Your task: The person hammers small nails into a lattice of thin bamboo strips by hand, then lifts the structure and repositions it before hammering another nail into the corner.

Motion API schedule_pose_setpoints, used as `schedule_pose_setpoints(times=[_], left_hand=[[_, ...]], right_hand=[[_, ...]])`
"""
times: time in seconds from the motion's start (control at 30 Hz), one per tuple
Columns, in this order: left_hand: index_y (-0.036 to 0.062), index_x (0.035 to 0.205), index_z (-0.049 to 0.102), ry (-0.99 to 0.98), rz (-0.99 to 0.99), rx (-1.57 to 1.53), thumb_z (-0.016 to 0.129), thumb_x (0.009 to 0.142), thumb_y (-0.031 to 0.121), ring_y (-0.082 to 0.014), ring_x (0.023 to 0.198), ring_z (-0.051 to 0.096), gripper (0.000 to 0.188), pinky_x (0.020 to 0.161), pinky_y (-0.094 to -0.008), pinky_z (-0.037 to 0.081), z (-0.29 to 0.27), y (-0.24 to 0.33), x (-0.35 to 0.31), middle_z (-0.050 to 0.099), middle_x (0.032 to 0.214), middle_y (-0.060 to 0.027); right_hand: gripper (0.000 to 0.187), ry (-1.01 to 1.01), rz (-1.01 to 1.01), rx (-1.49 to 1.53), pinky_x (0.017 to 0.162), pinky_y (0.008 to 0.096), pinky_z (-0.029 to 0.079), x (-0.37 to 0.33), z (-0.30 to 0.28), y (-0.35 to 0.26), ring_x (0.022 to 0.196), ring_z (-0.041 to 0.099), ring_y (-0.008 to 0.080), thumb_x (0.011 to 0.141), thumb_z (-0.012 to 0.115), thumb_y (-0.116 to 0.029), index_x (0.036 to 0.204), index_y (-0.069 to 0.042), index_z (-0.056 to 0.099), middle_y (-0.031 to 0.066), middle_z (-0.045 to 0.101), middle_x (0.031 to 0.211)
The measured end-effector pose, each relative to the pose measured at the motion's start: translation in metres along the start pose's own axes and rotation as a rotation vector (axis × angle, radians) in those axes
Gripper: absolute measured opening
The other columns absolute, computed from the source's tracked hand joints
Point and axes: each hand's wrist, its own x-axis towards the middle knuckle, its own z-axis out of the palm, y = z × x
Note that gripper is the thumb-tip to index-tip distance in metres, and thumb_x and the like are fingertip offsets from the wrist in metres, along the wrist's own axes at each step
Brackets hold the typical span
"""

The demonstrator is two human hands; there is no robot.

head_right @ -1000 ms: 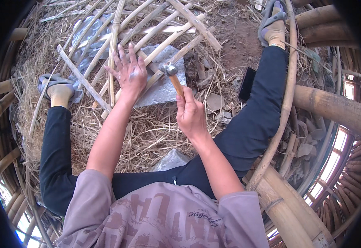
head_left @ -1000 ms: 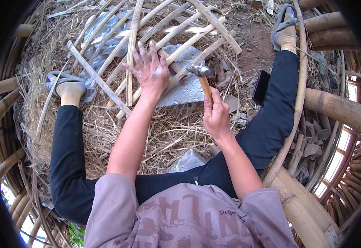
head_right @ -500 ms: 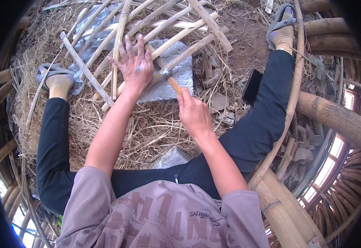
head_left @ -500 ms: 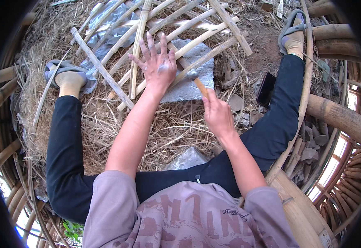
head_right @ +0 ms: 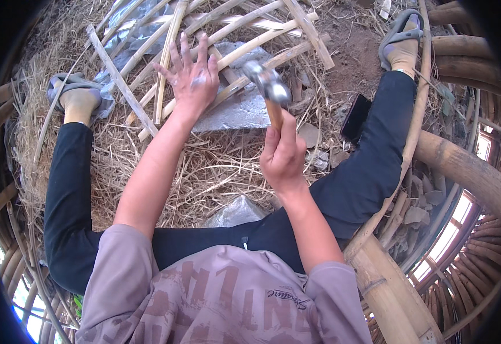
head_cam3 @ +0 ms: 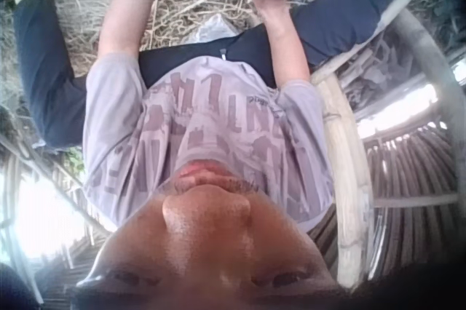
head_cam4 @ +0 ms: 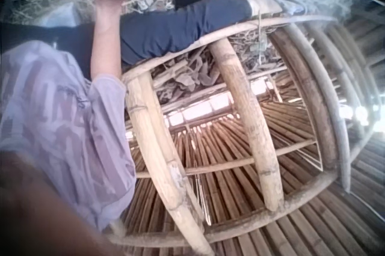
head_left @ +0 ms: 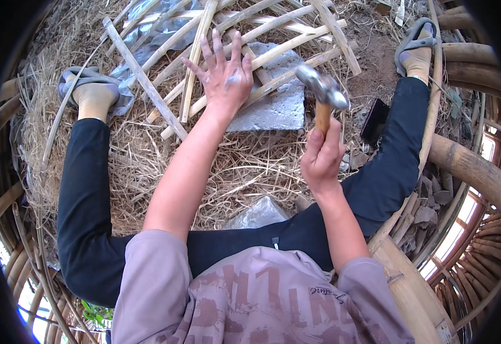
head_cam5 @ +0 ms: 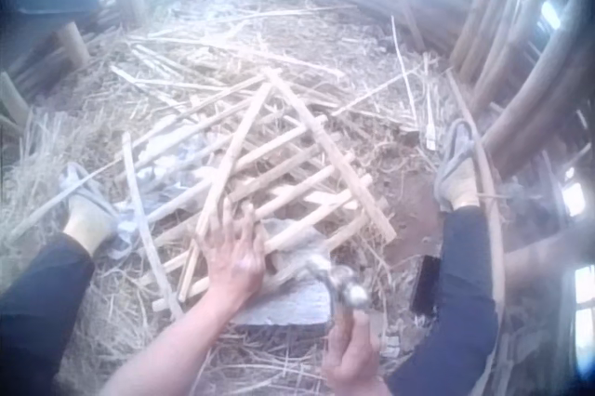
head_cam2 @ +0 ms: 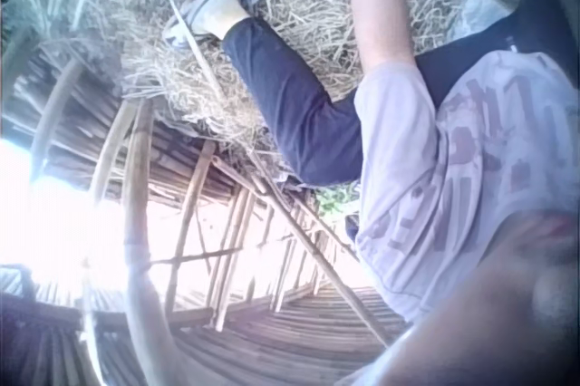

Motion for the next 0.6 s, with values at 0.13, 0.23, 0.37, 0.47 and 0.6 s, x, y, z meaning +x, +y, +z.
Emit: schedule_pose_setpoints(times=[0.13,0.23,0.37,0.47,0.6], left_hand=[[0.0269,0.161,0.03,0.029,-0.003,-0.01,0.034,0.106,0.046,-0.0396,0.157,-0.002,0.058,0.11,-0.0785,-0.014,0.005,-0.002,-0.002,0.01,0.169,-0.0162],[0.0272,0.161,0.029,0.021,-0.012,0.002,0.034,0.106,0.046,-0.0395,0.157,-0.003,0.058,0.11,-0.0786,-0.015,0.003,-0.002,-0.003,0.009,0.169,-0.0159],[0.0275,0.161,0.028,0.02,-0.003,-0.036,0.034,0.106,0.046,-0.0391,0.157,-0.004,0.059,0.11,-0.0785,-0.015,0.006,0.005,0.001,0.009,0.169,-0.0154],[0.0277,0.161,0.029,0.019,-0.007,0.005,0.033,0.106,0.046,-0.0391,0.157,-0.005,0.058,0.111,-0.0782,-0.015,0.006,-0.002,-0.001,0.009,0.17,-0.0151],[0.0281,0.161,0.029,0.013,0.002,-0.026,0.033,0.106,0.046,-0.0391,0.157,-0.005,0.058,0.111,-0.078,-0.014,0.005,-0.001,0.0,0.008,0.17,-0.0149]], right_hand=[[0.015,-0.413,0.13,-0.276,0.052,0.0489,0.057,-0.006,0.021,0.019,0.063,0.07,0.0382,0.102,0.058,-0.015,0.113,-0.006,0.053,0.0206,0.067,0.07],[0.017,-0.313,0.072,-0.131,0.052,0.0466,0.057,-0.009,0.019,0.003,0.064,0.071,0.0385,0.102,0.058,-0.015,0.114,-0.005,0.052,0.0199,0.067,0.07],[0.021,0.008,-0.124,0.026,0.05,0.045,0.056,-0.024,0.025,0.018,0.062,0.071,0.0365,0.102,0.058,-0.016,0.116,-0.003,0.049,0.0187,0.067,0.07],[0.017,-0.465,0.132,-0.254,0.047,0.0432,0.056,-0.016,0.034,0.018,0.059,0.07,0.0349,0.103,0.057,-0.015,0.112,-0.003,0.05,0.0187,0.067,0.073],[0.017,-0.177,-0.077,-0.04,0.048,0.0419,0.056,-0.027,0.029,0.0,0.057,0.068,0.0348,0.102,0.058,-0.013,0.114,-0.002,0.054,0.0168,0.067,0.073]])
